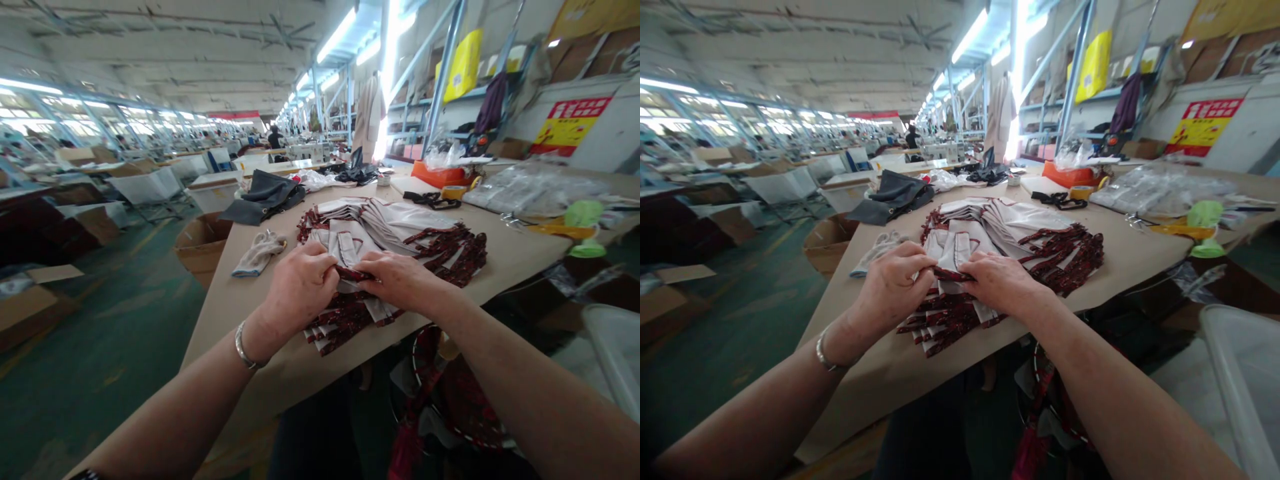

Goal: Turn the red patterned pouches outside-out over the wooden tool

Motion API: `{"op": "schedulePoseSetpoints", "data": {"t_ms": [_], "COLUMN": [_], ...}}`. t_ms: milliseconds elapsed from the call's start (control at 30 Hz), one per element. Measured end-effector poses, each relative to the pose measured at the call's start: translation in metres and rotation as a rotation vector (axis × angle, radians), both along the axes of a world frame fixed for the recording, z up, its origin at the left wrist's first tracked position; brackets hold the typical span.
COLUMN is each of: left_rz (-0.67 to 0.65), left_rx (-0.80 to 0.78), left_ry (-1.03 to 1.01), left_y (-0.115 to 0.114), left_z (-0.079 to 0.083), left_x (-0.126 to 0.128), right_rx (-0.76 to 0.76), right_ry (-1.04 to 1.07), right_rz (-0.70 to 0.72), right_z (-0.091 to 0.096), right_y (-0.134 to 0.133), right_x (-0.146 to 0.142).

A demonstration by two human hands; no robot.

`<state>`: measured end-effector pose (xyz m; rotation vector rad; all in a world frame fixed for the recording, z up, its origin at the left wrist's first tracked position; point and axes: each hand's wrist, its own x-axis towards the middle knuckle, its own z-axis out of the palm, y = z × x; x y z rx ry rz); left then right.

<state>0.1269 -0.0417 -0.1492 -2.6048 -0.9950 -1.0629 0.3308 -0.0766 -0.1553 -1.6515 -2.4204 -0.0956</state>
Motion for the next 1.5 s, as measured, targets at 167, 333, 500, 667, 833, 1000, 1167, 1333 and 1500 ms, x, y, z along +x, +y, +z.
{"op": "schedulePoseSetpoints", "data": {"t_ms": [167,333,500,667,833,1000,1167,1333,1500], "left_rz": [-0.014,-0.073,-0.002,-0.019,-0.035,0.015,-0.02,-0.123,-0.205], "left_rx": [-0.081,-0.213,-0.247,-0.254,-0.211,-0.268,-0.921,-1.645,-1.848], "left_ry": [-0.061,0.002,0.127,0.237,0.313,0.179,-0.454,-1.145,-0.821], "left_y": [-0.013,-0.029,-0.033,-0.041,-0.053,-0.055,-0.074,-0.111,-0.123], "left_z": [-0.008,-0.015,-0.015,-0.016,-0.015,-0.041,-0.094,-0.119,-0.136], "left_x": [-0.011,-0.008,-0.014,-0.023,-0.027,-0.033,-0.008,0.035,0.056], "right_rx": [-0.008,0.235,0.119,0.118,0.018,-0.013,-0.013,-0.473,-0.359], "right_ry": [-0.079,0.134,0.217,0.066,-0.055,0.033,0.182,0.278,1.437], "right_rz": [-0.46,-0.162,-0.016,-0.065,-0.196,-0.348,-0.398,-0.473,-0.521], "right_z": [0.0,0.006,-0.006,-0.02,-0.028,-0.036,-0.07,-0.142,-0.161], "right_y": [-0.03,-0.056,-0.05,-0.043,-0.04,-0.063,-0.124,-0.164,-0.177], "right_x": [0.02,-0.029,-0.069,-0.069,-0.05,-0.018,-0.011,-0.015,0.003]}}
